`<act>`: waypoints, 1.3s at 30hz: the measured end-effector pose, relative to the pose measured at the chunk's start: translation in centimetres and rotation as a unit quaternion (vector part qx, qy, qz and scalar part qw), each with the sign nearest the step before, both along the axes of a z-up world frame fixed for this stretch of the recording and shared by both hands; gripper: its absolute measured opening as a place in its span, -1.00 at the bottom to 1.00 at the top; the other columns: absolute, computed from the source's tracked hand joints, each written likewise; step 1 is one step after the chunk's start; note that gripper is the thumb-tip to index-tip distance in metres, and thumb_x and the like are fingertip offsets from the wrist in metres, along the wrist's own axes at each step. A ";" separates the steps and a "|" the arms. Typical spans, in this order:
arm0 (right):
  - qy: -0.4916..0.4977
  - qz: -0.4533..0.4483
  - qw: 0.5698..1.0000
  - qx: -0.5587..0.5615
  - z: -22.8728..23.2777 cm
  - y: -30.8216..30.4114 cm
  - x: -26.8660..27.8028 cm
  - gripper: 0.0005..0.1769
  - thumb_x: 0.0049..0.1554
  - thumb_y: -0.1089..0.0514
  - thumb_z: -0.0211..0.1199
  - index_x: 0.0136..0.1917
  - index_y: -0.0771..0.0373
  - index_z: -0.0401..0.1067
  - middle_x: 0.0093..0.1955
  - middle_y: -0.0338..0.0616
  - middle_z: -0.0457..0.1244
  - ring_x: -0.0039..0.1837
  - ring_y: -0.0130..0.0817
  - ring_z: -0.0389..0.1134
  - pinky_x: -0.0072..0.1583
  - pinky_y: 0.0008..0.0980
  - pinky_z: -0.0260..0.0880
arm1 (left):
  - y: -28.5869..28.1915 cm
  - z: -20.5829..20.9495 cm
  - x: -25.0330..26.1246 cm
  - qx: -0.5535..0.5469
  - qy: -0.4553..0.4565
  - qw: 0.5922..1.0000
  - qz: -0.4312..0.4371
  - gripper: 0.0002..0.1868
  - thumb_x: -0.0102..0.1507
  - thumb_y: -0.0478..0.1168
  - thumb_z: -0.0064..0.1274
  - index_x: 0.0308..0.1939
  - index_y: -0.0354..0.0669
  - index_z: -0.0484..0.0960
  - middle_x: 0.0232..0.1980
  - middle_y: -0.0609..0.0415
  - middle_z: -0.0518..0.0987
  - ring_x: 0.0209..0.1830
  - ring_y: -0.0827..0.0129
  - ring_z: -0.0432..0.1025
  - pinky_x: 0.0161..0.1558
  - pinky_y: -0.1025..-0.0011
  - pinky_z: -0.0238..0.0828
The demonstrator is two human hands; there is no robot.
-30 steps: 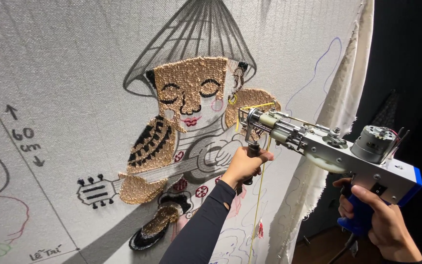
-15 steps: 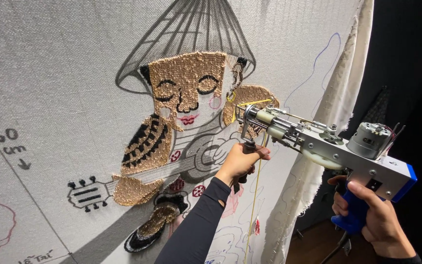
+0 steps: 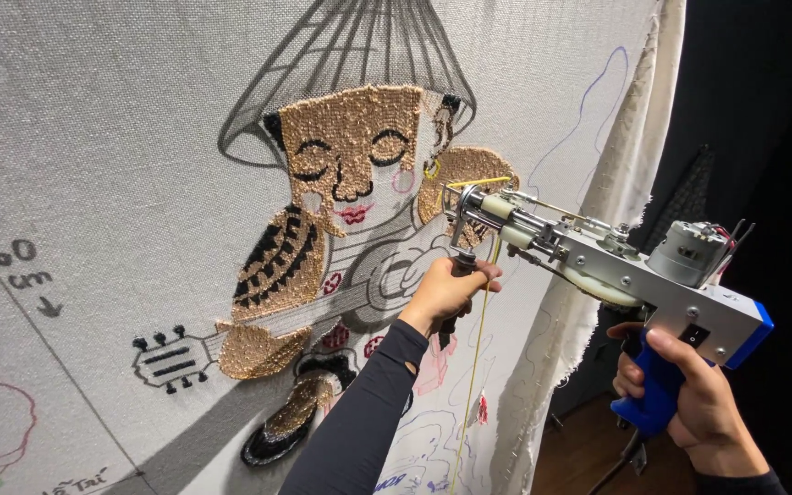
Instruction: The person uses a tufting gun to apply yarn to a canvas according to a character design.
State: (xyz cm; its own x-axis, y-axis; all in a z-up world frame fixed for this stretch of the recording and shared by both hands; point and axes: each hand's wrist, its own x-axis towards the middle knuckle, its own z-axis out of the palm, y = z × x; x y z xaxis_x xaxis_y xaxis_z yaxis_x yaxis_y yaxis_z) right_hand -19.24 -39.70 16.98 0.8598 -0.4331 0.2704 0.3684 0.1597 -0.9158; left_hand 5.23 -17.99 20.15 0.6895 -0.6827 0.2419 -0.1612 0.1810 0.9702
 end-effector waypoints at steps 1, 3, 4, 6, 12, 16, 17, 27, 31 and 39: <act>-0.005 0.004 1.000 -0.004 0.2 0.2 -0.1 -0.37 0.14 -0.10 0.22 0.13 0.59 0.43 -0.41 -0.11 0.17 -0.39 -0.40 0.18 -0.28 -0.33 0.24 | -0.3 -0.4 0.5 0.001 -0.006 1.000 -0.001 -0.78 0.26 -0.21 0.08 -0.11 -0.24 0.72 -0.27 0.08 0.73 -0.71 0.63 0.23 -0.63 0.57 0.17; -0.011 0.007 1.000 -0.009 0.5 0.2 -0.3 -0.38 0.14 -0.10 0.22 0.13 0.59 0.43 -0.41 -0.12 0.17 -0.38 -0.40 0.18 -0.28 -0.34 0.24 | -0.6 -0.7 0.9 0.001 -0.012 1.000 -0.002 -0.78 0.25 -0.23 0.06 -0.12 -0.26 0.73 -0.26 0.07 0.73 -0.70 0.61 0.26 -0.63 0.56 0.20; -0.008 -0.005 1.000 -0.019 0.5 0.1 -0.3 -0.38 0.15 -0.10 0.22 0.12 0.59 0.43 -0.41 -0.11 0.18 -0.39 -0.40 0.18 -0.28 -0.33 0.25 | -0.7 -0.7 0.9 0.003 -0.021 1.000 0.001 -0.78 0.25 -0.24 0.06 -0.15 -0.27 0.73 -0.26 0.08 0.74 -0.69 0.59 0.30 -0.62 0.55 0.24; -0.006 -0.018 0.999 -0.029 1.0 0.3 -0.2 -0.38 0.15 -0.10 0.22 0.11 0.59 0.43 -0.42 -0.11 0.18 -0.39 -0.39 0.19 -0.28 -0.33 0.26 | -0.8 -0.6 1.1 0.003 -0.031 1.000 0.003 -0.78 0.24 -0.25 0.05 -0.17 -0.29 0.74 -0.26 0.08 0.74 -0.68 0.58 0.33 -0.61 0.54 0.28; 0.023 -0.054 0.997 -0.042 2.0 0.7 0.3 -0.43 0.13 -0.06 0.22 0.07 0.58 0.44 -0.45 -0.10 0.19 -0.43 -0.38 0.20 -0.31 -0.33 0.32 | -1.0 -0.1 1.2 0.016 -0.041 0.999 0.023 -0.79 0.24 -0.23 0.05 -0.22 -0.28 0.74 -0.28 0.12 0.73 -0.67 0.56 0.37 -0.59 0.53 0.33; 0.011 -0.037 0.999 -0.032 2.2 0.7 0.6 -0.43 0.13 -0.07 0.22 0.07 0.57 0.44 -0.45 -0.12 0.18 -0.44 -0.42 0.19 -0.31 -0.34 0.31 | -0.8 0.5 0.7 0.014 -0.021 0.999 0.028 -0.79 0.24 -0.17 0.12 -0.19 -0.23 0.73 -0.29 0.14 0.72 -0.67 0.59 0.34 -0.60 0.55 0.28; 0.014 -0.036 0.999 -0.032 2.2 0.6 0.7 -0.43 0.14 -0.07 0.22 0.07 0.57 0.44 -0.45 -0.12 0.18 -0.43 -0.42 0.19 -0.31 -0.34 0.31 | -0.8 0.6 0.6 0.011 -0.013 0.999 0.029 -0.79 0.23 -0.14 0.17 -0.20 -0.22 0.72 -0.30 0.14 0.71 -0.68 0.60 0.32 -0.61 0.56 0.26; 0.006 -0.020 1.000 -0.023 3.0 0.5 1.2 -0.46 0.14 -0.04 0.22 0.07 0.57 0.44 -0.45 -0.11 0.17 -0.42 -0.42 0.18 -0.31 -0.35 0.28 | -1.1 0.6 1.1 -0.002 -0.016 0.999 0.039 -0.70 0.22 -0.04 0.25 -0.23 -0.23 0.69 -0.34 0.15 0.69 -0.72 0.59 0.30 -0.65 0.55 0.22; 0.001 -0.019 0.999 -0.039 3.0 0.4 1.3 -0.45 0.13 -0.04 0.23 0.06 0.59 0.44 -0.45 -0.11 0.17 -0.42 -0.41 0.18 -0.32 -0.35 0.28 | -1.0 0.2 1.4 -0.002 -0.022 0.999 0.047 -0.67 0.21 0.00 0.26 -0.22 -0.23 0.69 -0.34 0.15 0.69 -0.71 0.58 0.32 -0.64 0.54 0.25; 0.010 -0.041 0.998 -0.049 3.4 0.4 1.5 -0.47 0.12 -0.04 0.24 0.03 0.56 0.43 -0.45 -0.11 0.18 -0.43 -0.40 0.19 -0.33 -0.33 0.29 | -1.1 0.2 1.4 -0.009 -0.026 0.998 0.049 -0.67 0.21 0.00 0.25 -0.23 -0.23 0.70 -0.35 0.17 0.68 -0.70 0.59 0.32 -0.63 0.54 0.26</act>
State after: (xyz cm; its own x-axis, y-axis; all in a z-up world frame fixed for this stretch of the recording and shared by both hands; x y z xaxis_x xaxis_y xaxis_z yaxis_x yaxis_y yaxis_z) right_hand -17.74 -39.29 20.38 0.8287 -0.4739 0.2978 0.3578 0.0394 -0.9330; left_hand 6.59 -19.08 20.38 0.7392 -0.6077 0.2903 -0.2284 0.1794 0.9569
